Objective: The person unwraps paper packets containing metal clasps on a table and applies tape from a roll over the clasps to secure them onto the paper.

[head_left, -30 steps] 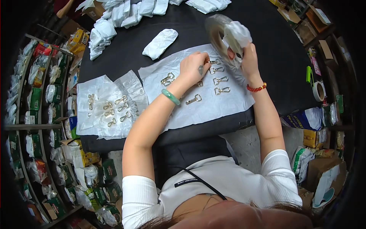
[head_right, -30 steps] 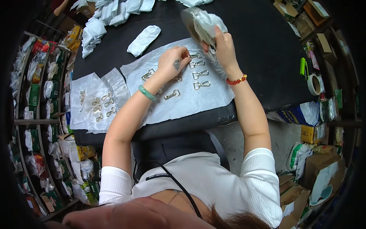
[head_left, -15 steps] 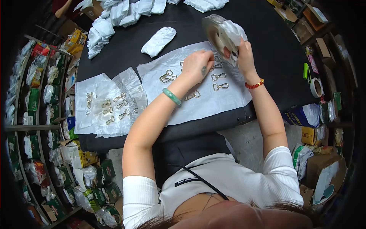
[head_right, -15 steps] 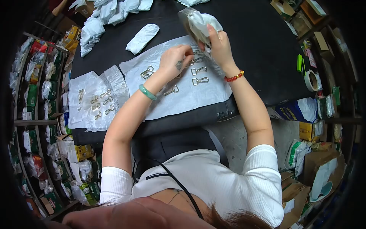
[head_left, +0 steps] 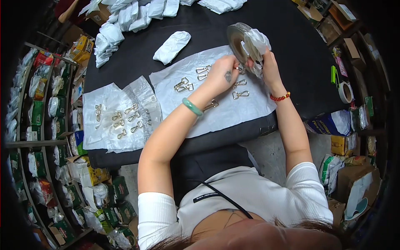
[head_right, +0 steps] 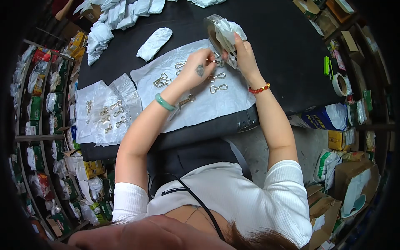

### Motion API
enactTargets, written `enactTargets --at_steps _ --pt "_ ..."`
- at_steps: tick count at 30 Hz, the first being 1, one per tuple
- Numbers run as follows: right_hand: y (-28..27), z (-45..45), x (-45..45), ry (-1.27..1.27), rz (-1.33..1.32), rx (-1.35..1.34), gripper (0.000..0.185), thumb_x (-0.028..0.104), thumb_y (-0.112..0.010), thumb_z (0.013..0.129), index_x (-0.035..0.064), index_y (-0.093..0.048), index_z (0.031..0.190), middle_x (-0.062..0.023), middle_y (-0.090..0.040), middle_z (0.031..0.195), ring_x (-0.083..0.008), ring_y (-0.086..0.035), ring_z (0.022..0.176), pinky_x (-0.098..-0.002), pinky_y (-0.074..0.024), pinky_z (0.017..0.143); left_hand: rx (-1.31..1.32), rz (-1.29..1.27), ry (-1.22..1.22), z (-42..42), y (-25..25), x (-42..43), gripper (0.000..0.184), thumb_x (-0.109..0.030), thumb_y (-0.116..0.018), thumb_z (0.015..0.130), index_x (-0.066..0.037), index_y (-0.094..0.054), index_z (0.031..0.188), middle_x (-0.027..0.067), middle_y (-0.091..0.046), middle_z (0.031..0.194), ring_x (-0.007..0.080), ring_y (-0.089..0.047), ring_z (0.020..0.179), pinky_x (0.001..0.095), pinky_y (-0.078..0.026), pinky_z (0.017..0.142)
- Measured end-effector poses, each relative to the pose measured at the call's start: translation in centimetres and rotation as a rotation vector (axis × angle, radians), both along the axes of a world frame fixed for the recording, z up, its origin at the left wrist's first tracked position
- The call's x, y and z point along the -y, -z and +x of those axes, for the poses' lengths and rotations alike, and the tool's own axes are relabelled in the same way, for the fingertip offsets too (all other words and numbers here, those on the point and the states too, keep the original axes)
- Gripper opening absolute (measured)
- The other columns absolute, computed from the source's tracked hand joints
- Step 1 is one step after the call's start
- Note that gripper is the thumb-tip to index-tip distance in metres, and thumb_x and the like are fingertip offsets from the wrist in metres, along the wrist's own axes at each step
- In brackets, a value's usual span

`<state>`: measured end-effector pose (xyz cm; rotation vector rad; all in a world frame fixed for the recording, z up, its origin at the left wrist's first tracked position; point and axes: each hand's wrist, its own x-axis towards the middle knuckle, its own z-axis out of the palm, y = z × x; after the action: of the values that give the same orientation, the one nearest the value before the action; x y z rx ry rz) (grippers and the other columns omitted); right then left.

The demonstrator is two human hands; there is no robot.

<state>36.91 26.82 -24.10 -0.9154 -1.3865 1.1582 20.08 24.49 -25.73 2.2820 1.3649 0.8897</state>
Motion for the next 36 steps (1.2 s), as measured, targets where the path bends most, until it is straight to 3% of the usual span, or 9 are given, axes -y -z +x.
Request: enactTargets --at_steps 3,8,13,19,23,29,33,36 --pt "-0.7 -0.4 0.9 0.033 0.054 0.138 0.046 0.034 -0.033 0.097 -0.0033 -0.06 0.094 -0.006 -0.056 0.064 -0.0112 -0.049 0.055 -0.023 -0.0404 0.055 -0.204 -0.014 -0.124 -1.2 -0.7 1.3 0.012 -0.013 -0.065 0.078 -0.005 -0.06 0.086 0.0092 -0.06 0.078 0.0295 -0.059 0.066 0.0377 -0.048 0.062" --pt "-1.1 -0.4 2.0 -0.123 0.136 -0.161 0.043 0.03 -0.033 0.096 -0.0039 -0.06 0.097 -0.0069 -0.057 0.065 -0.0119 -0.05 0.056 -0.0234 -0.0412 0.055 -0.144 -0.035 -0.127 -2.1 0.1 1.6 0.013 -0.014 -0.066 0.079 -0.004 -0.061 0.086 0.0092 -0.06 0.08 0.0289 -0.059 0.066 0.037 -0.048 0.062" --pt "0.1 -2.3 3.4 -0.094 0.144 -0.033 0.047 0.03 -0.035 0.097 -0.0059 -0.062 0.083 -0.0086 -0.059 0.06 -0.012 -0.051 0.051 -0.0214 -0.0409 0.052 -0.155 -0.037 -0.086 -2.1 0.9 1.1 0.012 -0.015 -0.066 0.079 -0.005 -0.062 0.086 0.0093 -0.06 0.085 0.0289 -0.059 0.067 0.0371 -0.048 0.062" --pt "-0.9 -1.8 3.9 -0.016 0.203 0.0 0.047 0.03 -0.034 0.098 -0.0055 -0.061 0.081 -0.008 -0.058 0.058 -0.0118 -0.05 0.05 -0.0215 -0.0399 0.05 -0.049 0.046 -0.156 -1.8 0.2 2.2 0.014 -0.015 -0.067 0.078 -0.005 -0.063 0.087 0.0101 -0.06 0.087 0.0295 -0.06 0.07 0.0377 -0.049 0.063" --pt "-0.3 0.3 3.6 0.044 0.175 -0.053 0.049 0.031 -0.033 0.098 -0.0052 -0.061 0.081 -0.0074 -0.057 0.058 -0.0119 -0.049 0.05 -0.0211 -0.0396 0.05 -0.108 0.06 -0.006 -0.1 -0.3 2.7 0.016 -0.017 -0.063 0.077 -0.004 -0.061 0.085 0.0133 -0.059 0.09 0.0339 -0.06 0.071 0.0416 -0.049 0.062" --pt "0.6 1.0 3.9 0.04 0.129 -0.041 0.05 0.032 -0.033 0.099 -0.0052 -0.061 0.081 -0.0072 -0.057 0.057 -0.0118 -0.049 0.049 -0.0208 -0.0399 0.05 -0.28 0.056 -0.074 2.6 0.4 1.9 0.015 -0.016 -0.061 0.078 -0.005 -0.059 0.089 0.0134 -0.058 0.088 0.0345 -0.06 0.071 0.0428 -0.049 0.063" --pt "1.5 1.7 3.8 -0.023 0.112 -0.047 0.043 0.031 -0.034 0.098 -0.0048 -0.056 0.11 -0.0086 -0.056 0.068 -0.0128 -0.049 0.055 -0.024 -0.0391 0.053 0.11 -0.006 0.078 1.2 0.2 2.2 0.014 -0.015 -0.06 0.079 -0.005 -0.055 0.088 0.011 -0.056 0.085 0.0306 -0.058 0.071 0.039 -0.048 0.062" --pt "1.2 1.9 4.5 -0.038 0.129 -0.089 0.044 0.031 -0.034 0.098 -0.0044 -0.054 0.113 -0.0093 -0.056 0.07 -0.0131 -0.049 0.057 -0.0245 -0.039 0.053 -0.034 -0.003 0.019 -0.5 0.1 3.2 0.015 -0.016 -0.06 0.079 -0.005 -0.055 0.087 0.0116 -0.056 0.084 0.0307 -0.058 0.071 0.0389 -0.049 0.062"
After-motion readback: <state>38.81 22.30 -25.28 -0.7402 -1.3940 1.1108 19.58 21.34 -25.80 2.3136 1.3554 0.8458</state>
